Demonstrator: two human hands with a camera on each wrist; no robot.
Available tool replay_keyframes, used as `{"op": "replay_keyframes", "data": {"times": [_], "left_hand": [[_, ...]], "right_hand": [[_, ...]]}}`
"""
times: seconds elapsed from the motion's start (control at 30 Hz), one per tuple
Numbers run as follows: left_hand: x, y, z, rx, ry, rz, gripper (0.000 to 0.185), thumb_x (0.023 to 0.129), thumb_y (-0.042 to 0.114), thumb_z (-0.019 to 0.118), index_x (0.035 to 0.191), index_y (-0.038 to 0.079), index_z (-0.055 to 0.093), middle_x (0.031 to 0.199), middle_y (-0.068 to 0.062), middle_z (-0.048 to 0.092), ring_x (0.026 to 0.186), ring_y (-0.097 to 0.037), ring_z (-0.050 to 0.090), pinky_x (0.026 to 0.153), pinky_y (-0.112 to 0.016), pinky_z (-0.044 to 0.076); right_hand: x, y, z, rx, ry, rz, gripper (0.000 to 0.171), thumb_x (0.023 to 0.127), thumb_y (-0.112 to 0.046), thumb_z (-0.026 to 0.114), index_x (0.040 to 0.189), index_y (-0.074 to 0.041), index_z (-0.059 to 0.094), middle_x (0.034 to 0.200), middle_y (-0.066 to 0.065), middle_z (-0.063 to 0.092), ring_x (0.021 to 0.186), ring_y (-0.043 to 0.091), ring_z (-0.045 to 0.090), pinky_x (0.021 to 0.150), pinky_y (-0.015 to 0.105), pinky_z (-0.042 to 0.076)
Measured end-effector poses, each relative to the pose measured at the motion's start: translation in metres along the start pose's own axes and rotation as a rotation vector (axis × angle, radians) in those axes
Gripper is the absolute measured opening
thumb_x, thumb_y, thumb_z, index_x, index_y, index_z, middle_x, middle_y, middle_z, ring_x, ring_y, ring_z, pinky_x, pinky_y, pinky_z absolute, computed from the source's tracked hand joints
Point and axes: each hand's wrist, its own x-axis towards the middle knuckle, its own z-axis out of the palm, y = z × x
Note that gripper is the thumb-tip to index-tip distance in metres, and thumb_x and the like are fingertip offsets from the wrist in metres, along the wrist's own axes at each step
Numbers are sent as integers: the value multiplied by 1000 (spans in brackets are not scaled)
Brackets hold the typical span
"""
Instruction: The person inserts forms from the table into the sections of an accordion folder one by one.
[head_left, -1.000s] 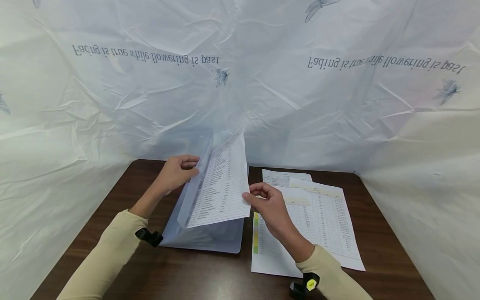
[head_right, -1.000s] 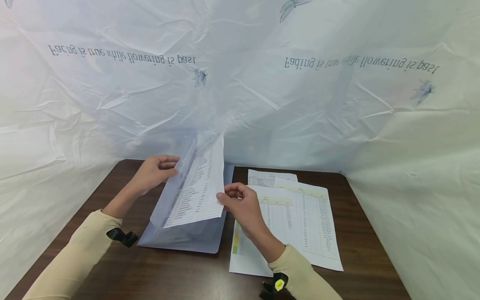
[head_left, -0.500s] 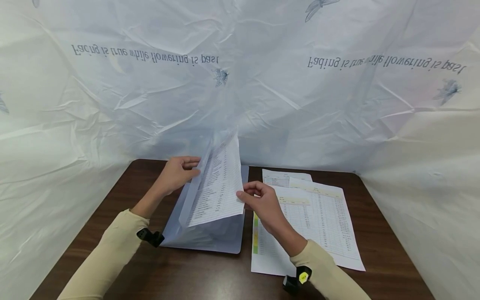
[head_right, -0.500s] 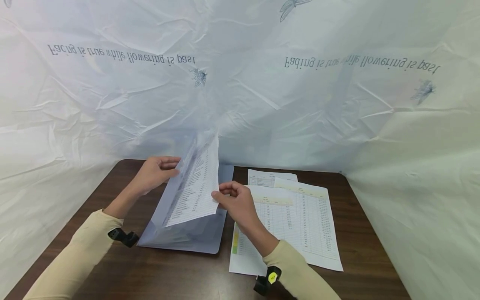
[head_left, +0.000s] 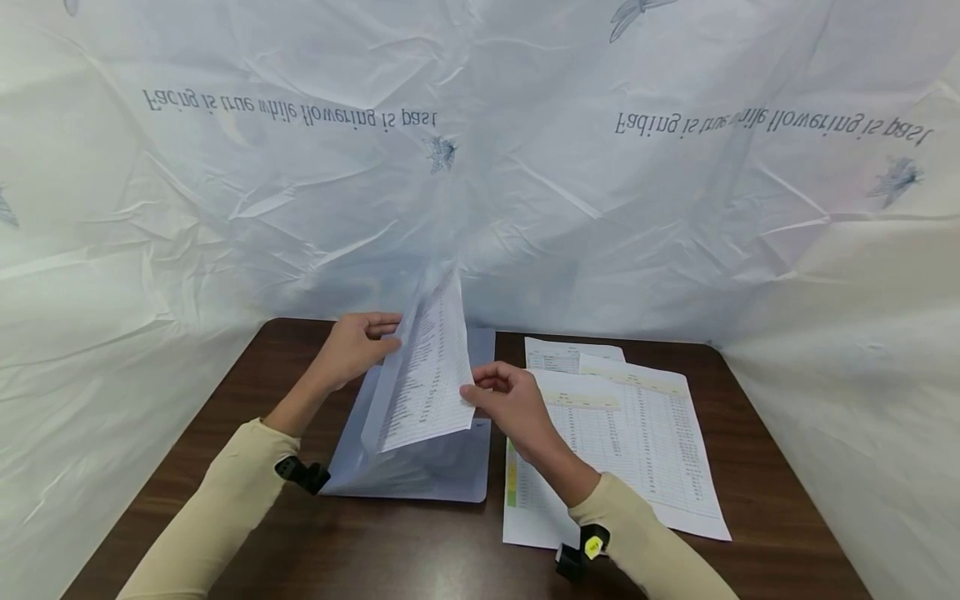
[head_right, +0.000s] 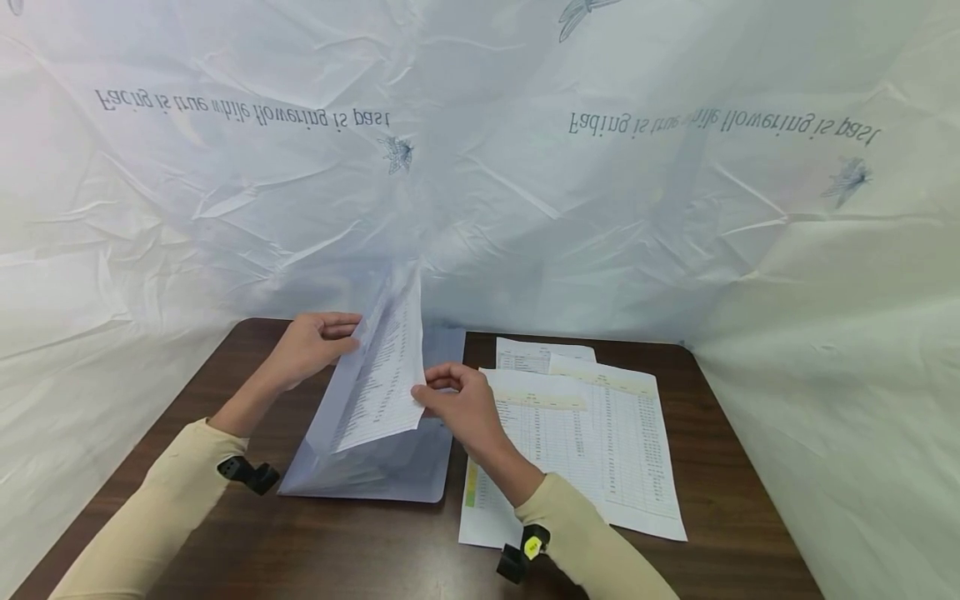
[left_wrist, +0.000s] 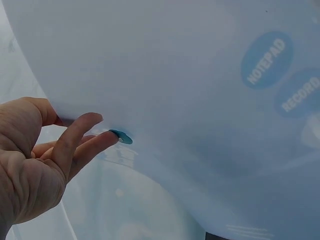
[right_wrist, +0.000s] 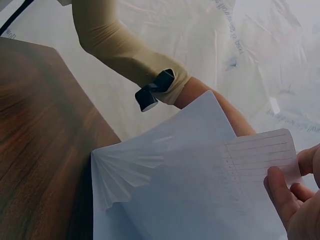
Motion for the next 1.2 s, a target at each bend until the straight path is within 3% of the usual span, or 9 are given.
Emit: {"op": "replay_keyframes", "data": {"times": [0.37, 0.53, 1.2], "left_hand": [[0, 1, 1, -3, 4, -3, 49, 98, 15, 64, 145, 3, 56, 140, -19, 61, 117, -33, 67, 77, -38, 62], [0, 3, 2, -12, -6, -7, 50, 98, 14, 64, 146, 3, 56, 141, -19, 61, 116, -33, 67, 77, -38, 62], [1, 5, 6, -35, -4, -3, 49, 99, 13, 64, 145, 1, 55, 138, -19, 63, 114, -34, 68, 78, -39, 62]], "right_hand": [[0, -8, -10, -28, -39, 8, 24, 90, -3, 71, 111, 7, 67, 94, 11, 67, 82, 18, 70, 73, 36, 62], [5, 0, -4, -19, -80, 15, 27, 91, -5, 73, 114, 8, 65, 97, 12, 68, 84, 18, 71, 77, 37, 62], [10, 12, 12, -42, -104, -24, 28, 93, -11, 75, 115, 6, 70, 100, 18, 76, 80, 23, 76, 76, 37, 63]]}}
